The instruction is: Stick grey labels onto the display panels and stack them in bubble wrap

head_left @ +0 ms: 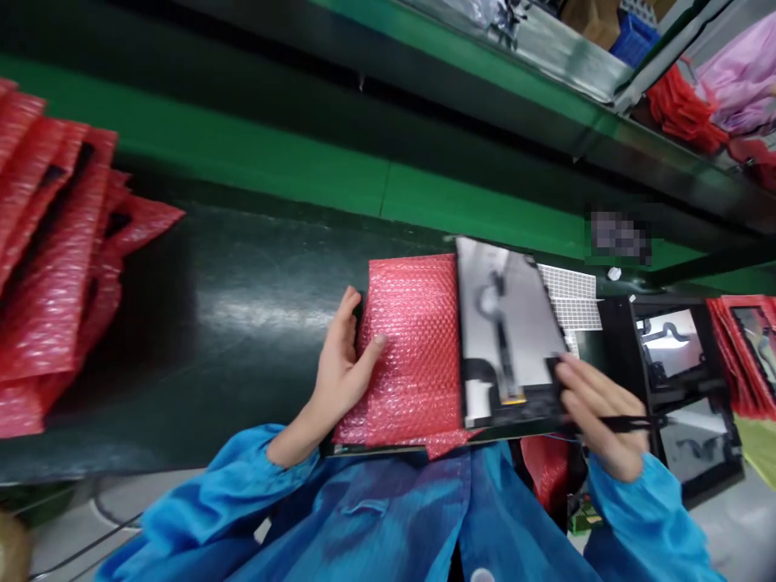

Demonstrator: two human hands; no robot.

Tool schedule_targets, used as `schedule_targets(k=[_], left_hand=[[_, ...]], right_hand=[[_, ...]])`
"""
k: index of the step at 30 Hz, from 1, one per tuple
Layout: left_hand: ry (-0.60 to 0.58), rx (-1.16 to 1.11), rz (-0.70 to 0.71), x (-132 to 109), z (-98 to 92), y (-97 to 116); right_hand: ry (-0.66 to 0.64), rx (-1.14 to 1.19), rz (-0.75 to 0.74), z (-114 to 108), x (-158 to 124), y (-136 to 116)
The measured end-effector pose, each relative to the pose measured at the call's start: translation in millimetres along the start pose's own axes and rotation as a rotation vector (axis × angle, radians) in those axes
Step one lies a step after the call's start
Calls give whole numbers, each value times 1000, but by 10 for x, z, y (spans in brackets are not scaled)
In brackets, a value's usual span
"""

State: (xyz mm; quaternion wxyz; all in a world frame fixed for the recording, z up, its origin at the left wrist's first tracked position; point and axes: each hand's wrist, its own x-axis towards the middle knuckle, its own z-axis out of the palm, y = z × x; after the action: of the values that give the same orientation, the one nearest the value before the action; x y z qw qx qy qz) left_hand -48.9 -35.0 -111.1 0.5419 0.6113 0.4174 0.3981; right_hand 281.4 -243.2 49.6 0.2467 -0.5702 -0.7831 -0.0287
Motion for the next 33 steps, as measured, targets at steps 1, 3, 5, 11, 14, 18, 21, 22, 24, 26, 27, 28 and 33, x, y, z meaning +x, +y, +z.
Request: schedule_targets(k=[1,3,5,11,14,18,21,22,24,26,27,28,33], left_hand=[[12,-15,-4,-9,18,15],[18,-30,1,-14,24,48],[4,-18,13,-19,11,68],[-79,300,6,-53,-57,40],[-135,502,69,32,-105,191],[-227,598,336,317,68,667],[-528,556,542,472,510,959],[-650,560,597,485,696,1004],[-838,652,707,459,1063,1015],[-909,811,771,401,1349,953],[-918,891,777,375,1444,913],[-922,956,774,356,1504,874],[-939,1051,790,364,1465,813]], right_hand=[[0,4,-159,182,156,-54],[40,-9,-291,518,379,-87],[76,-35,-327,810,465,-68],[41,120,-321,1265,266,-33],[52,349,-121,1163,239,54],[222,620,373,857,385,359],[322,751,612,734,558,681],[317,761,659,734,610,788],[295,752,728,790,688,975],[254,791,801,894,722,1101],[229,834,835,952,725,1139],[203,880,864,1010,720,1160],[152,980,906,1198,676,1120]])
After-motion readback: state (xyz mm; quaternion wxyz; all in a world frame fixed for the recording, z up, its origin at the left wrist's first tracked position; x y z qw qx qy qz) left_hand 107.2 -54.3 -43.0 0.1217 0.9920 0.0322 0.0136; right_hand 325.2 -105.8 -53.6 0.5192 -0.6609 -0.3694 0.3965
